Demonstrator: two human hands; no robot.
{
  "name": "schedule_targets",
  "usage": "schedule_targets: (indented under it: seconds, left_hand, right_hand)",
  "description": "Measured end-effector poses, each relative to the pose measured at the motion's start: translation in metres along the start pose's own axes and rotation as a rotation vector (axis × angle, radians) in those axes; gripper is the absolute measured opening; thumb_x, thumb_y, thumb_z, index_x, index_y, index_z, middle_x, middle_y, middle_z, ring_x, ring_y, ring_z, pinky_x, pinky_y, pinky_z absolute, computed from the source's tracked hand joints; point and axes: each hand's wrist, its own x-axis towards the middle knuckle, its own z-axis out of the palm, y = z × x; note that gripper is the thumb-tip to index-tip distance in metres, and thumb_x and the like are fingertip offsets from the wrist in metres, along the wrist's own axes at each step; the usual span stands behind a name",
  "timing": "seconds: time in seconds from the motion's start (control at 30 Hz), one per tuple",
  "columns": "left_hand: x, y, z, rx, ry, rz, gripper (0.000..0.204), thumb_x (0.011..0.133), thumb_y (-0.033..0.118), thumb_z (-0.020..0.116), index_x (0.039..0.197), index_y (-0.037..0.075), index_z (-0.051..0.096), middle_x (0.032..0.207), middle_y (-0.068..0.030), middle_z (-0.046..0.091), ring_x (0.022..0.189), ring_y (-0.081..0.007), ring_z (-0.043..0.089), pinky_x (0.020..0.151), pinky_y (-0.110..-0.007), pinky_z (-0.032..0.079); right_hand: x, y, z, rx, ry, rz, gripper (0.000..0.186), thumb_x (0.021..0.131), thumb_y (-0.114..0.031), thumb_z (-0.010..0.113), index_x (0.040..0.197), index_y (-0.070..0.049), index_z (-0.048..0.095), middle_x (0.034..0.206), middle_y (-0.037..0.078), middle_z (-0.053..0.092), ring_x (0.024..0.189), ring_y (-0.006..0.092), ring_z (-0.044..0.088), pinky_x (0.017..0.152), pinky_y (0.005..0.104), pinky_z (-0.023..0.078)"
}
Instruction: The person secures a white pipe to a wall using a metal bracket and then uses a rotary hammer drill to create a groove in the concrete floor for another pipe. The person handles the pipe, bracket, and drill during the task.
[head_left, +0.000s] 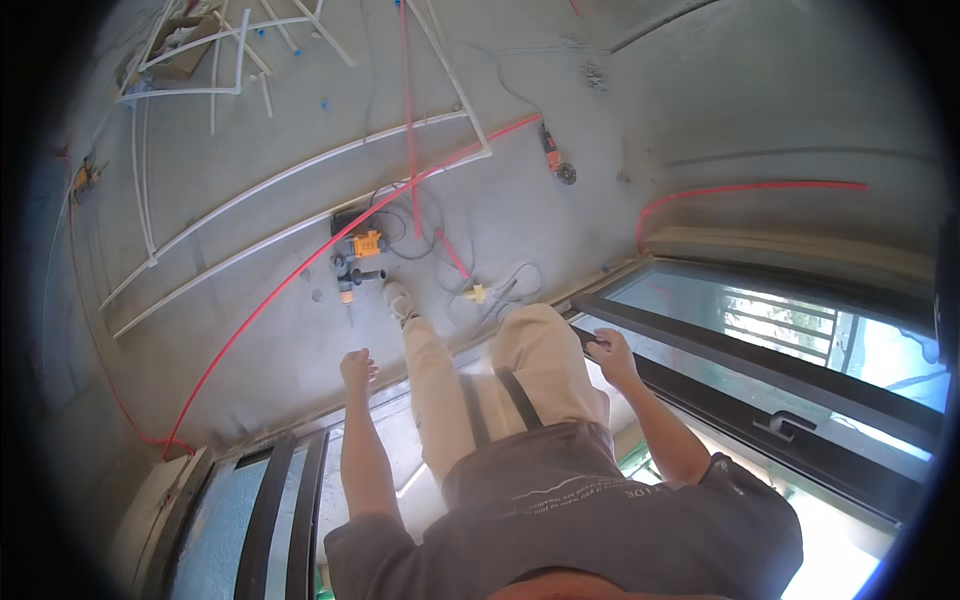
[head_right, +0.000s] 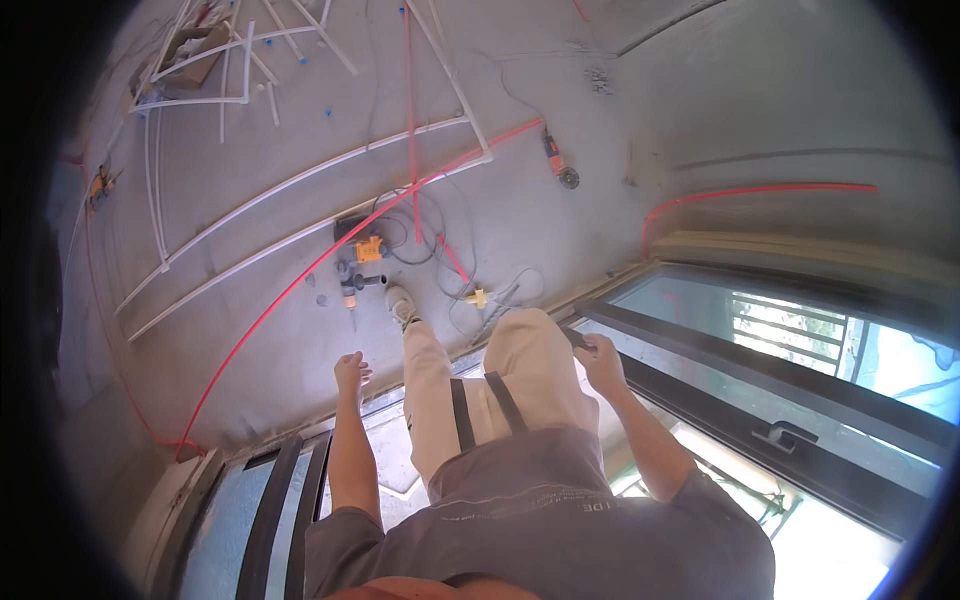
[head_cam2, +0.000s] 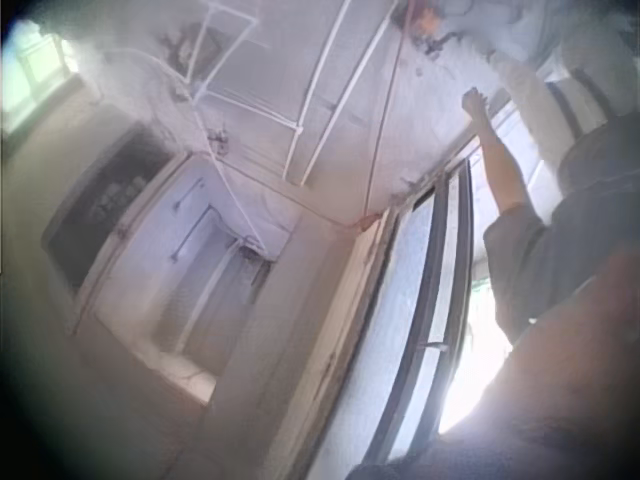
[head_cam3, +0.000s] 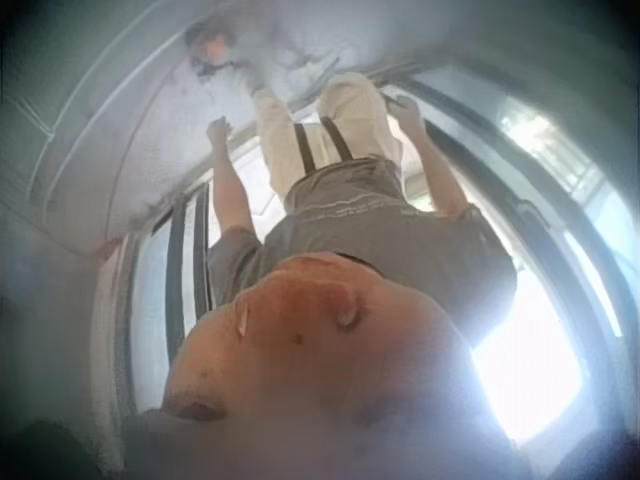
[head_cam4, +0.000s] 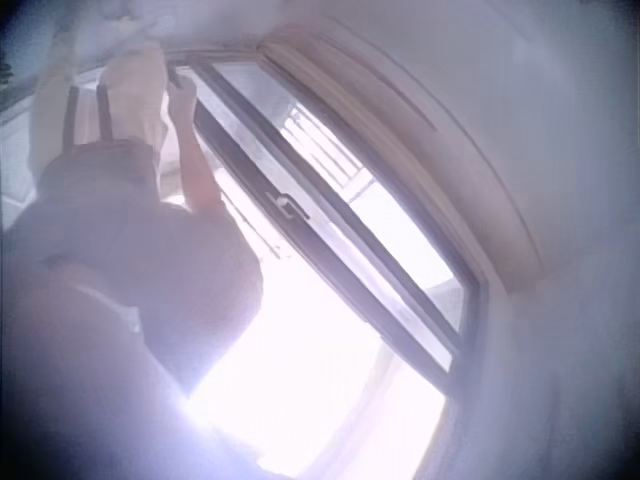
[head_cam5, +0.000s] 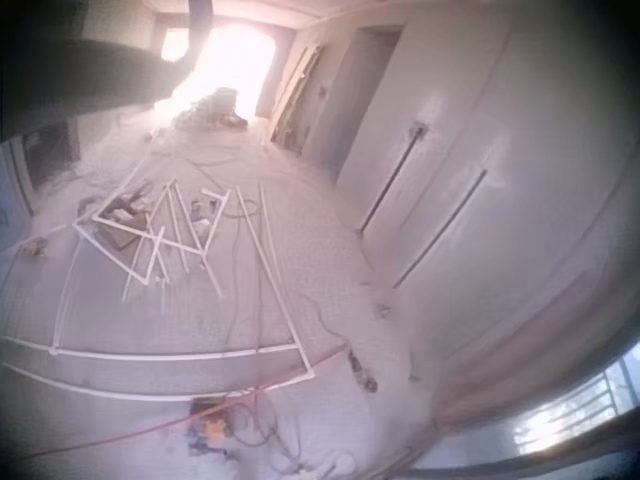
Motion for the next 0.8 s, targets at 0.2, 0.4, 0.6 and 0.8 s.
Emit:
schedule_targets:
  seconds: [0.2, 0.4, 0.6, 0.8]
  left_hand:
    - [0.135, -0.001, 0.047, 0.097, -0.042, -0.205, 0.056, 0.095, 0.036, 0.075, 0.134, -0.001, 0.058, 0.108, -0.0190, 0.068, 0.083, -0.0357, 0.073, 0.070, -0.048, 0.062]
    - [0.302, -0.005, 0.112, -0.093, 0.033, -0.404, 0.100, 0.088, 0.054, 0.083, 0.162, 0.007, 0.036, 0.158, -0.0245, 0.038, 0.138, -0.0516, 0.045, 0.092, -0.068, 0.058]
    - [0.463, -0.029, 0.151, -0.317, 0.171, -0.309, 0.075, 0.087, 0.065, 0.082, 0.124, 0.002, 0.067, 0.118, -0.0175, 0.063, 0.111, -0.0318, 0.058, 0.085, -0.056, 0.054]
    - [0.478, -0.045, 0.137, -0.445, 0.457, -0.403, 0.013, 0.084, 0.006, 0.079, 0.086, 0.007, 0.066, 0.072, -0.0051, 0.061, 0.062, -0.0228, 0.061, 0.058, -0.036, 0.055]
  right_hand:
    - [-0.011, 0.085, -0.010, -0.219, -0.090, 0.211, 0.042, 0.089, -0.027, 0.080, 0.120, 0.000, 0.073, 0.118, 0.020, 0.072, 0.117, 0.0334, 0.068, 0.100, 0.0444, 0.053]
    - [0.007, 0.135, 0.040, -0.301, -0.468, 0.509, 0.025, 0.099, -0.016, 0.070, 0.119, -0.003, 0.075, 0.106, 0.015, 0.077, 0.101, 0.0231, 0.073, 0.084, 0.0389, 0.059]
    - [0.115, 0.140, 0.099, 0.188, -0.372, 0.834, 0.032, 0.105, -0.020, 0.065, 0.130, 0.000, 0.070, 0.120, 0.010, 0.074, 0.104, 0.0208, 0.071, 0.088, 0.0357, 0.058]
    - [0.190, 0.129, 0.079, 0.072, -0.463, 0.741, 0.040, 0.104, -0.024, 0.069, 0.135, 0.001, 0.066, 0.124, 0.013, 0.072, 0.106, 0.0206, 0.069, 0.089, 0.0360, 0.057]
